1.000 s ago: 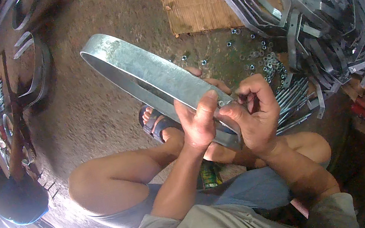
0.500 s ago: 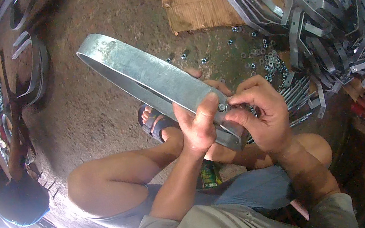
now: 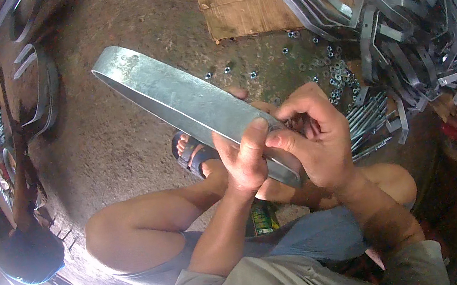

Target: The person sits on the floor and assembles a metal frame by inserting a long bolt through a curved metal piece and tightening it with a nut. The person handles multiple metal components, washers, and nuts, using a wrench to secure the assembly.

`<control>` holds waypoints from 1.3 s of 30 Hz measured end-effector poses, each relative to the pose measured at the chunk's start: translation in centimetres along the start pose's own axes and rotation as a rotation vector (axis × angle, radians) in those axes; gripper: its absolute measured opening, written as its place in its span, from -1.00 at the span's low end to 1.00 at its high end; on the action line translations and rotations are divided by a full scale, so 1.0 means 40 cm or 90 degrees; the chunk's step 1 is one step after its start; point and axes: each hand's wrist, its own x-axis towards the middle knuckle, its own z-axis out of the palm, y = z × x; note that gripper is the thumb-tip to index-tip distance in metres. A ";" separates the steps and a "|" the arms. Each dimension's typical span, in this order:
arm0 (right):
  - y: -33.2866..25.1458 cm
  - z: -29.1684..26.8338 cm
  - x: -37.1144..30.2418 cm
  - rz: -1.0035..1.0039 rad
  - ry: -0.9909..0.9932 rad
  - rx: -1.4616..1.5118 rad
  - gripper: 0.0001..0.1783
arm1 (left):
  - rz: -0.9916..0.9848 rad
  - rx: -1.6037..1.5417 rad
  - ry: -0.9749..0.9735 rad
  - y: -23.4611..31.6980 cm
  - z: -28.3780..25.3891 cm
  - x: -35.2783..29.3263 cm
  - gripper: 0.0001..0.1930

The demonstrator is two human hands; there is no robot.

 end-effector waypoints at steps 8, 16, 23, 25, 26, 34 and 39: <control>-0.015 0.005 -0.022 0.016 0.025 -0.070 -0.68 | 0.038 0.068 0.024 0.005 0.016 0.001 -0.42; -0.005 0.010 -0.025 -0.031 0.060 -0.137 -0.64 | 0.006 0.006 -0.014 -0.008 -0.002 0.001 -0.36; -0.011 0.011 -0.029 0.130 0.028 0.075 -0.68 | 0.058 0.017 -0.058 -0.025 -0.029 0.005 -0.39; -0.006 0.006 -0.044 0.172 0.031 0.131 -0.68 | 0.050 0.010 -0.048 -0.031 -0.019 0.002 -0.39; 0.004 0.003 -0.046 0.169 0.031 0.141 -0.68 | 0.037 0.012 -0.030 -0.029 -0.013 0.000 -0.40; 0.023 0.016 -0.049 0.045 0.023 0.060 -0.61 | 0.060 0.001 0.004 -0.026 -0.009 0.005 -0.41; 0.030 0.004 -0.050 0.129 0.018 0.157 -0.46 | 0.043 0.020 -0.012 -0.029 0.001 0.001 -0.38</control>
